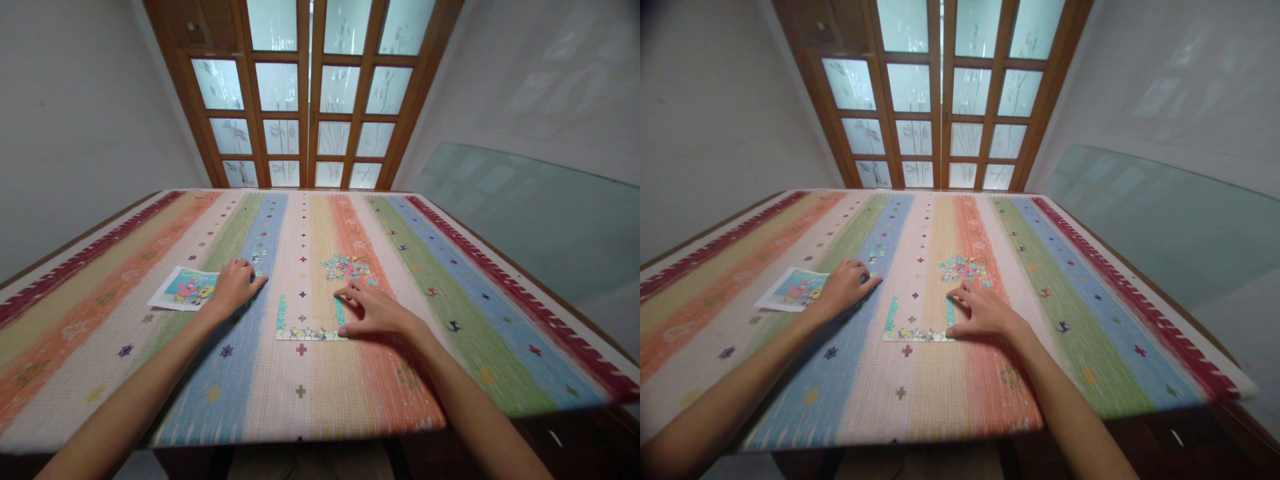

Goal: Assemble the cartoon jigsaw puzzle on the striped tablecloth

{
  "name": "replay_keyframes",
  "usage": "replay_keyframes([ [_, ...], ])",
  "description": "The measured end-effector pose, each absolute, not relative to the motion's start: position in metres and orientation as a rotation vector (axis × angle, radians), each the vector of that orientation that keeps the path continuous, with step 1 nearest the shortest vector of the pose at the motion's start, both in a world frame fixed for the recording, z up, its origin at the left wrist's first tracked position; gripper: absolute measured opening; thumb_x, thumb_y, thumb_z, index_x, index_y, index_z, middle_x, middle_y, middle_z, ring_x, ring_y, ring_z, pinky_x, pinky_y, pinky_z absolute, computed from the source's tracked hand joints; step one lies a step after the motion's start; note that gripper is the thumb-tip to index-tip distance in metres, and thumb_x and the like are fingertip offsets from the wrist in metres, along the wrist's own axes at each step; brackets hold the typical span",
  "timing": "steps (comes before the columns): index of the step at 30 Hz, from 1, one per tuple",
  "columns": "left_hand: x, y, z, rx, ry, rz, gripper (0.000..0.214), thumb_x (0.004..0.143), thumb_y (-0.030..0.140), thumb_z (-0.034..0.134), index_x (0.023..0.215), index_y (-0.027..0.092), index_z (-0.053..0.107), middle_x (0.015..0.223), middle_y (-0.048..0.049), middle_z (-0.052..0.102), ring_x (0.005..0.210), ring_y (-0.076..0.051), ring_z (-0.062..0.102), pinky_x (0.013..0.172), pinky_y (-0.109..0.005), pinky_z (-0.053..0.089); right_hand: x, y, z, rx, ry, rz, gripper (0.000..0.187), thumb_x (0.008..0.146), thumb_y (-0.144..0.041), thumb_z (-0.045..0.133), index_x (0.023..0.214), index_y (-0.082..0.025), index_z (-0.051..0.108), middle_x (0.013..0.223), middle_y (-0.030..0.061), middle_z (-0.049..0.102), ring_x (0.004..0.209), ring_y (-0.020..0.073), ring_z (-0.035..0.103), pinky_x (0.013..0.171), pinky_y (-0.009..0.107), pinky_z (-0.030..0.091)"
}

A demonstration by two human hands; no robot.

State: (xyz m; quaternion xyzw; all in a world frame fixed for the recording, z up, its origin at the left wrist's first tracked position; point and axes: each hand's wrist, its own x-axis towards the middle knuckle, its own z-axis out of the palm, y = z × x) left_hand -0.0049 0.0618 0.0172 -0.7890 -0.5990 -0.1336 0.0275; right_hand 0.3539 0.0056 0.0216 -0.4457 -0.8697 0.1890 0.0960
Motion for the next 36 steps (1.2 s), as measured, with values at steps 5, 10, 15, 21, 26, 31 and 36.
replay_keyframes([
  [5,0.000,0.065,0.017,-2.424,-1.866,-0.363,0.028,0.089,0.037,0.055,0.077,0.019,0.073,0.098,-0.0159,0.071,0.101,-0.034,0.062,0.094,-0.045,0.048,0.353,0.005,0.022,-1.326,-2.583,0.553,0.070,0.074,-0.057,0.081,0.132,-0.021,0.063,0.124,0.0138,0.060,0.106,0.0320,0.061,0.092,0.046,0.051],
  [10,0.004,0.066,0.015,-2.418,-1.892,-0.375,0.029,0.088,0.039,0.054,0.080,0.018,0.073,0.099,-0.0155,0.072,0.101,-0.033,0.062,0.094,-0.044,0.048,0.352,0.005,0.026,-1.331,-2.593,0.552,0.068,0.074,-0.056,0.082,0.131,-0.022,0.064,0.123,0.0129,0.061,0.105,0.0317,0.062,0.091,0.045,0.052],
  [15,0.009,0.068,0.010,-2.461,-1.851,-0.509,0.028,0.086,0.044,0.059,0.079,0.021,0.071,0.094,-0.0150,0.070,0.096,-0.034,0.060,0.090,-0.049,0.049,0.352,0.004,0.028,-1.329,-2.604,0.559,0.068,0.076,-0.056,0.081,0.132,-0.021,0.063,0.123,0.0135,0.061,0.104,0.0314,0.062,0.090,0.045,0.052],
  [21,0.015,0.077,0.003,-2.502,-1.814,-0.613,0.024,0.087,0.045,0.060,0.079,0.023,0.068,0.093,-0.0130,0.068,0.096,-0.034,0.059,0.090,-0.051,0.049,0.353,0.004,0.027,-1.296,-2.596,0.554,0.068,0.075,-0.057,0.081,0.131,-0.023,0.064,0.122,0.0125,0.061,0.101,0.0308,0.062,0.088,0.046,0.052],
  [26,0.019,0.085,-0.001,-2.575,-1.786,-0.622,0.017,0.088,0.033,0.056,0.079,0.023,0.066,0.098,-0.0135,0.068,0.101,-0.033,0.058,0.095,-0.051,0.048,0.353,0.005,0.026,-1.305,-2.595,0.552,0.068,0.075,-0.057,0.082,0.131,-0.022,0.064,0.122,0.0129,0.061,0.103,0.0310,0.062,0.090,0.045,0.052],
  [31,0.021,0.084,0.002,-2.643,-1.777,-0.665,0.013,0.086,0.031,0.057,0.079,0.022,0.063,0.098,-0.0129,0.068,0.100,-0.031,0.059,0.095,-0.048,0.048,0.353,0.005,0.026,-1.309,-2.600,0.546,0.068,0.075,-0.057,0.082,0.131,-0.022,0.064,0.123,0.0124,0.061,0.103,0.0306,0.062,0.089,0.044,0.051],
  [36,0.022,0.075,0.012,-2.773,-1.807,-0.819,0.011,0.087,0.030,0.058,0.087,0.021,0.064,0.093,-0.0084,0.069,0.094,-0.026,0.062,0.090,-0.043,0.048,0.353,0.005,0.026,-1.292,-2.605,0.535,0.066,0.076,-0.056,0.081,0.131,-0.022,0.064,0.121,0.0126,0.061,0.102,0.0304,0.062,0.088,0.044,0.051],
])
